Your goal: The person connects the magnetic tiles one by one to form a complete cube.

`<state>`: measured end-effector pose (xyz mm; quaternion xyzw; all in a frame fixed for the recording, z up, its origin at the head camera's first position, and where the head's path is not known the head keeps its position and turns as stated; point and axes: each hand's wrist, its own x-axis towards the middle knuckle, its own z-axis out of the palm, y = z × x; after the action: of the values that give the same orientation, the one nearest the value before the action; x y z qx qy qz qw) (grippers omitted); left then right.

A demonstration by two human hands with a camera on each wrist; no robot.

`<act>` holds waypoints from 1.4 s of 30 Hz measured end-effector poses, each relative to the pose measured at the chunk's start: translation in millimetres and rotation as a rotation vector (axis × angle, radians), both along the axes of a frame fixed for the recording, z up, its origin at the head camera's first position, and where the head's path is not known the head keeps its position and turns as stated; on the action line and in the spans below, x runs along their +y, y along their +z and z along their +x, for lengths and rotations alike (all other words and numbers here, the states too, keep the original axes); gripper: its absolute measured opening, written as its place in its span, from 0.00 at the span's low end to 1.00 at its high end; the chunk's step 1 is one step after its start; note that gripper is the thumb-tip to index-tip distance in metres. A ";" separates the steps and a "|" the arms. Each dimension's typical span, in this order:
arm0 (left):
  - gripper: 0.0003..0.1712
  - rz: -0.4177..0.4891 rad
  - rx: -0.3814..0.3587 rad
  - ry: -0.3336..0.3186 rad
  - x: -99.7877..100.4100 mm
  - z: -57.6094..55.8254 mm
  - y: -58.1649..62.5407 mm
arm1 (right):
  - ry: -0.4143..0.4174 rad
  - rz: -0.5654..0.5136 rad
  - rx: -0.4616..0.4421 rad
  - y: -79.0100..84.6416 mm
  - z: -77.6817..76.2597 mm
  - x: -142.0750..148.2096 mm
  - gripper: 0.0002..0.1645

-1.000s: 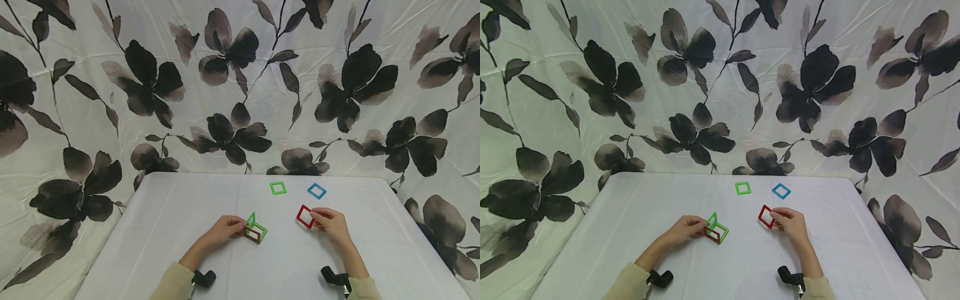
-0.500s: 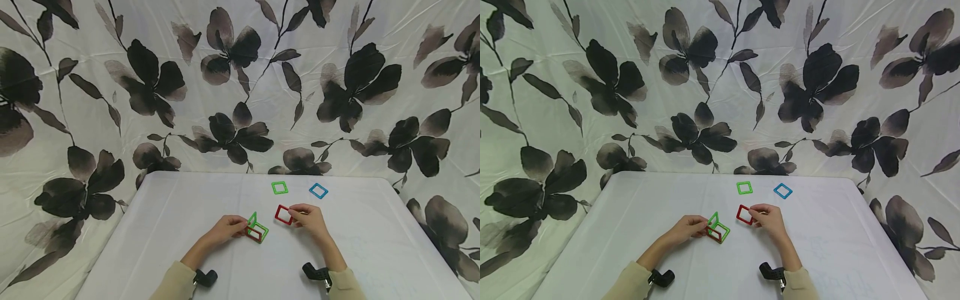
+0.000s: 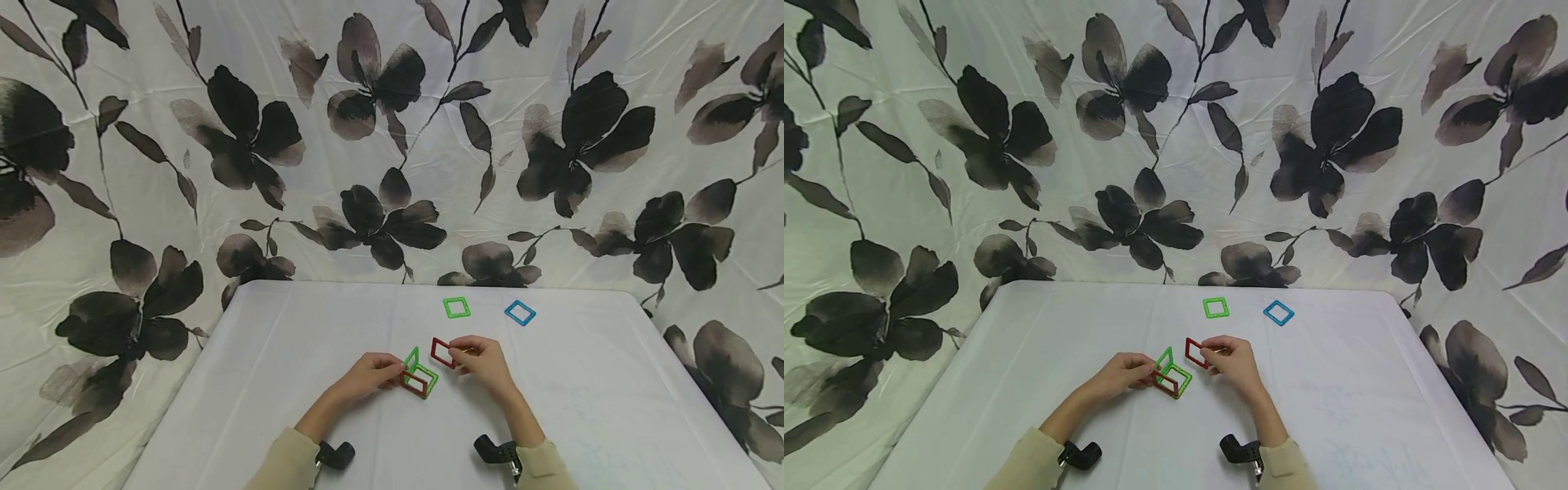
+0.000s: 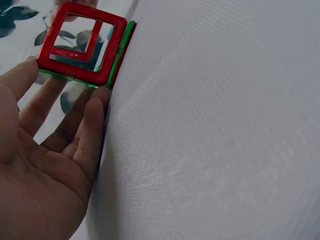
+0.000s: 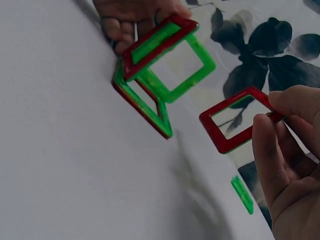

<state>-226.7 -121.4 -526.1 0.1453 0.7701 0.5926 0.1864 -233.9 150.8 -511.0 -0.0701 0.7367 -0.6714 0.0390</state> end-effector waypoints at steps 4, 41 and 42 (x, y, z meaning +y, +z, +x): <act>0.17 0.006 -0.010 -0.011 0.1 -0.5 1.2 | 0.032 0.002 0.014 -0.4 2.6 -5.2 0.12; 0.17 -0.046 0.004 -0.050 0.4 -2.9 -1.4 | 0.123 0.039 0.020 16.0 18.6 -20.6 0.11; 0.17 -0.051 0.010 -0.047 0.8 -2.4 -0.6 | 0.123 0.041 0.019 16.0 18.8 -20.5 0.10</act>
<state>-229.1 -120.6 -526.7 0.1615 0.7823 0.5673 0.2002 -215.1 130.3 -495.0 -0.1207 0.7451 -0.6517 0.0743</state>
